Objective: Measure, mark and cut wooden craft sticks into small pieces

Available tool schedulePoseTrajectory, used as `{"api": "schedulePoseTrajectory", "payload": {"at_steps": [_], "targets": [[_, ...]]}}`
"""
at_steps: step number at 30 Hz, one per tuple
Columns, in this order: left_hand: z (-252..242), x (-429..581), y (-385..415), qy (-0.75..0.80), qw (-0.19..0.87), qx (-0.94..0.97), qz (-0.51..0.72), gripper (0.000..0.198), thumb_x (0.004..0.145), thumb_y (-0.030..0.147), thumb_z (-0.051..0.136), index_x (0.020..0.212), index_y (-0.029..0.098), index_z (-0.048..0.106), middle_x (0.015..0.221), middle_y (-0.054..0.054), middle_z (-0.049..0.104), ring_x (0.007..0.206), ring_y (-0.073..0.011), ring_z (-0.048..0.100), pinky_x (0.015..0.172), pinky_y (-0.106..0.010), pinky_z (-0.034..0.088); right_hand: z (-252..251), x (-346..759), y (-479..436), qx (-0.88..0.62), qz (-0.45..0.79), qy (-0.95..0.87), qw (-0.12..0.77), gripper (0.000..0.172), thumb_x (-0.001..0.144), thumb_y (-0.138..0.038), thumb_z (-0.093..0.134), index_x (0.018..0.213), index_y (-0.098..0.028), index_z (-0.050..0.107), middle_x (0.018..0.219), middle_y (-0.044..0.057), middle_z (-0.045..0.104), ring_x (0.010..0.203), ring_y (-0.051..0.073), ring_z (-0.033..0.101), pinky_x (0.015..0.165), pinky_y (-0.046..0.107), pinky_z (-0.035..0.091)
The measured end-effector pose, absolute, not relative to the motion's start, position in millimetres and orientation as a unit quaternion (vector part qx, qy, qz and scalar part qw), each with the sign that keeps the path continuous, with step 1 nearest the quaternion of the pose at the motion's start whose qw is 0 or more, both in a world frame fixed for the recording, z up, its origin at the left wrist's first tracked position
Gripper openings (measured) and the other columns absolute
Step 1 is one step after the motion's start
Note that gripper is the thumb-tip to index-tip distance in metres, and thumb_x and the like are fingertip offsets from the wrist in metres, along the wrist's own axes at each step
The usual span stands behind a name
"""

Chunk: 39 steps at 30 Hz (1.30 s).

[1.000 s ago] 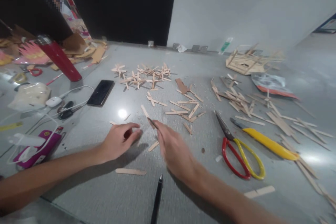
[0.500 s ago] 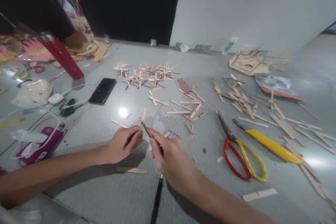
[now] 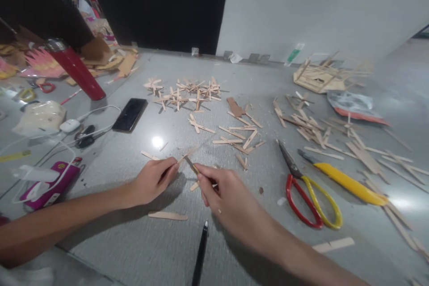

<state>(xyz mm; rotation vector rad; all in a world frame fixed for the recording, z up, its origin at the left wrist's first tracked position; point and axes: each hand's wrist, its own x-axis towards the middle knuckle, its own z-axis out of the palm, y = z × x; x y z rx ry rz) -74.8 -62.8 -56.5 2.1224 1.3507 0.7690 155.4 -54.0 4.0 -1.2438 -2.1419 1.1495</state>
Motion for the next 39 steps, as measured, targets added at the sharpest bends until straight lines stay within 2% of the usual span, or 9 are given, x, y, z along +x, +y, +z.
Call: {"api": "schedulePoseTrajectory", "payload": {"at_steps": [3, 5, 8, 18, 22, 25, 28, 33, 39], "targets": [[-61.7, -79.2, -60.3, 0.527, 0.212, 0.780, 0.264, 0.034, 0.108, 0.034, 0.039, 0.087, 0.019, 0.061, 0.068, 0.000, 0.061, 0.058, -0.0144, 0.053, 0.060, -0.026, 0.039, -8.7, 159.3, -52.4, -0.430, 0.303, -0.824, 0.212, 0.040, 0.105, -0.029, 0.043, 0.123, -0.015, 0.076, 0.063, 0.002, 0.067, 0.054, 0.018, 0.061, 0.055, 0.030, 0.051], [-63.8, -81.9, -58.1, 0.546, 0.191, 0.775, 0.254, 0.032, 0.108, 0.034, 0.042, 0.096, 0.017, 0.066, 0.070, -0.003, 0.065, 0.060, -0.0168, 0.058, 0.061, -0.026, 0.041, -19.1, 163.4, -49.3, -0.422, 0.239, -0.846, 0.220, 0.049, 0.106, -0.026, 0.039, 0.145, -0.010, 0.063, 0.075, 0.008, 0.074, 0.065, 0.022, 0.069, 0.065, 0.034, 0.057], [-64.7, -84.8, -55.2, 0.562, 0.173, 0.772, 0.242, 0.031, 0.108, 0.033, 0.041, 0.106, 0.016, 0.068, 0.068, -0.002, 0.066, 0.058, -0.0178, 0.061, 0.059, -0.026, 0.042, -32.9, 170.2, -41.9, -0.415, 0.181, -0.864, 0.221, 0.055, 0.107, -0.024, 0.035, 0.159, -0.011, 0.047, 0.080, 0.011, 0.075, 0.071, 0.025, 0.072, 0.071, 0.039, 0.061], [-67.0, -84.6, -55.6, 0.570, 0.149, 0.777, 0.224, 0.030, 0.108, 0.031, 0.039, 0.106, 0.017, 0.066, 0.065, -0.001, 0.065, 0.054, -0.0153, 0.058, 0.058, -0.026, 0.041, -20.2, 184.5, -33.5, -0.419, 0.142, -0.888, 0.124, 0.053, 0.102, -0.014, 0.038, 0.152, -0.013, 0.056, 0.077, 0.009, 0.077, 0.061, 0.022, 0.070, 0.058, 0.034, 0.056], [-66.5, -85.1, -56.0, 0.569, 0.148, 0.779, 0.220, 0.033, 0.108, 0.031, 0.036, 0.107, 0.016, 0.065, 0.063, 0.000, 0.063, 0.053, -0.0154, 0.057, 0.057, -0.025, 0.041, 3.3, 197.4, -37.1, -0.398, 0.016, -0.910, 0.113, 0.075, 0.085, 0.003, 0.039, 0.158, -0.015, 0.048, 0.101, 0.014, 0.080, 0.073, 0.026, 0.075, 0.055, 0.033, 0.052], [-65.7, -85.0, -56.2, 0.566, 0.149, 0.780, 0.220, 0.032, 0.108, 0.032, 0.037, 0.108, 0.016, 0.065, 0.062, 0.000, 0.062, 0.052, -0.0156, 0.057, 0.056, -0.025, 0.042, 6.1, 200.3, -37.8, -0.385, -0.029, -0.918, 0.089, 0.081, 0.081, 0.004, 0.043, 0.159, -0.020, 0.046, 0.099, 0.011, 0.079, 0.067, 0.023, 0.072, 0.052, 0.030, 0.047], [-66.2, -84.5, -55.7, 0.570, 0.146, 0.777, 0.224, 0.030, 0.108, 0.030, 0.039, 0.108, 0.016, 0.065, 0.066, -0.002, 0.066, 0.055, -0.0169, 0.061, 0.058, -0.026, 0.044, -10.4, 193.0, -36.8, -0.380, -0.033, -0.923, 0.054, 0.079, 0.080, 0.006, 0.046, 0.155, -0.020, 0.050, 0.089, 0.006, 0.075, 0.056, 0.018, 0.065, 0.051, 0.028, 0.043], [-67.8, -84.1, -54.5, 0.571, 0.138, 0.778, 0.221, 0.028, 0.108, 0.028, 0.040, 0.106, 0.017, 0.065, 0.067, -0.003, 0.068, 0.057, -0.0179, 0.064, 0.059, -0.026, 0.044, -50.3, 181.9, -32.9, -0.377, -0.063, -0.915, 0.125, 0.067, 0.087, 0.003, 0.044, 0.151, -0.013, 0.052, 0.079, 0.003, 0.069, 0.054, 0.015, 0.061, 0.051, 0.026, 0.039], [-66.9, -84.2, -54.7, 0.567, 0.136, 0.783, 0.216, 0.028, 0.107, 0.026, 0.038, 0.105, 0.018, 0.065, 0.068, -0.003, 0.069, 0.053, -0.0163, 0.061, 0.056, -0.026, 0.041, -63.4, 183.7, -27.5, -0.415, -0.091, -0.893, 0.151, 0.055, 0.094, -0.002, 0.047, 0.145, -0.018, 0.061, 0.079, 0.005, 0.074, 0.059, 0.018, 0.066, 0.052, 0.026, 0.039]]}}
